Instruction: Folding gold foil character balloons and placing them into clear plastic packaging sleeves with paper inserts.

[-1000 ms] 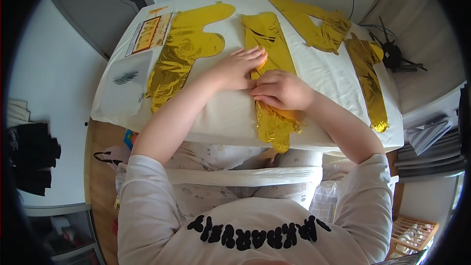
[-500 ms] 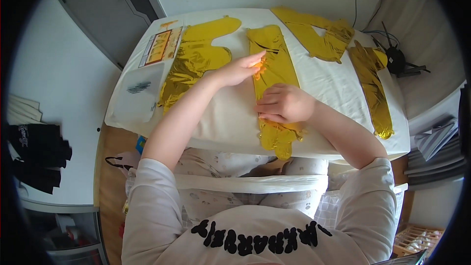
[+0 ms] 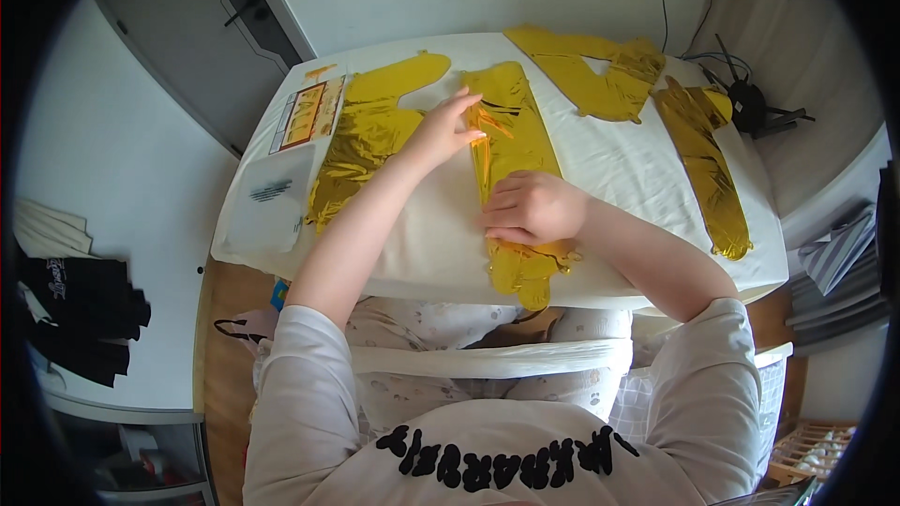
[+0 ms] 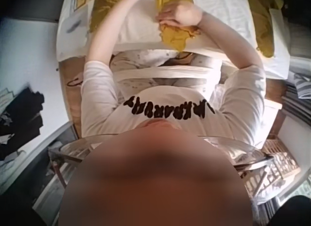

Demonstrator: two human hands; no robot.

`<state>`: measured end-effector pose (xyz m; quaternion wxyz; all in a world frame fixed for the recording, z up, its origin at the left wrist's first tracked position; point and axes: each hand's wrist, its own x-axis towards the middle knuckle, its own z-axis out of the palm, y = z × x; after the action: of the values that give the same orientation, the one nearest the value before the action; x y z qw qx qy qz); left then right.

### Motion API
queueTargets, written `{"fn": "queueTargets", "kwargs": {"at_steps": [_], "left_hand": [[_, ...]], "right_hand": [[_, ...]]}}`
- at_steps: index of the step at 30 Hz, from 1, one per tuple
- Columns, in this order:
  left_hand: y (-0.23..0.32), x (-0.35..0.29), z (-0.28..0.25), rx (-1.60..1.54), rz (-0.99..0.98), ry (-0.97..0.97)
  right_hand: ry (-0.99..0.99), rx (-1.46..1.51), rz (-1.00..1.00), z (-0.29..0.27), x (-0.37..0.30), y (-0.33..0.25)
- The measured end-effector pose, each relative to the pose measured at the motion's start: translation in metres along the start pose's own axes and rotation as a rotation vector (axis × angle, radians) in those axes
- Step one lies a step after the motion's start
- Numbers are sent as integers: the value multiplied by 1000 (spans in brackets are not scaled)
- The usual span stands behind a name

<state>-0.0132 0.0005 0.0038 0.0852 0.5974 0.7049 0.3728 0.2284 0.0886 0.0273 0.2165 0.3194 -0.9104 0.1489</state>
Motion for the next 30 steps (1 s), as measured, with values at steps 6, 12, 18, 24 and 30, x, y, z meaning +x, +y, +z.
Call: {"fn": "queueTargets", "kwargs": {"at_steps": [6,12,18,24,30], "left_hand": [[22,-3,-9,539,26,47],[6,-6,-13,551,73,12],[7,-7,-13,550,70,-1],[8,-1,-23,670,60,-67],[12,5,-29,663,13,-94]], "right_hand": [[6,12,5,-4,-2,-1],[7,12,-2,-4,-1,-2],[14,-3,-7,-2,-2,-2],[28,18,-24,-2,-2,-1],[-2,-2,-15,-2,-3,-1]]}}
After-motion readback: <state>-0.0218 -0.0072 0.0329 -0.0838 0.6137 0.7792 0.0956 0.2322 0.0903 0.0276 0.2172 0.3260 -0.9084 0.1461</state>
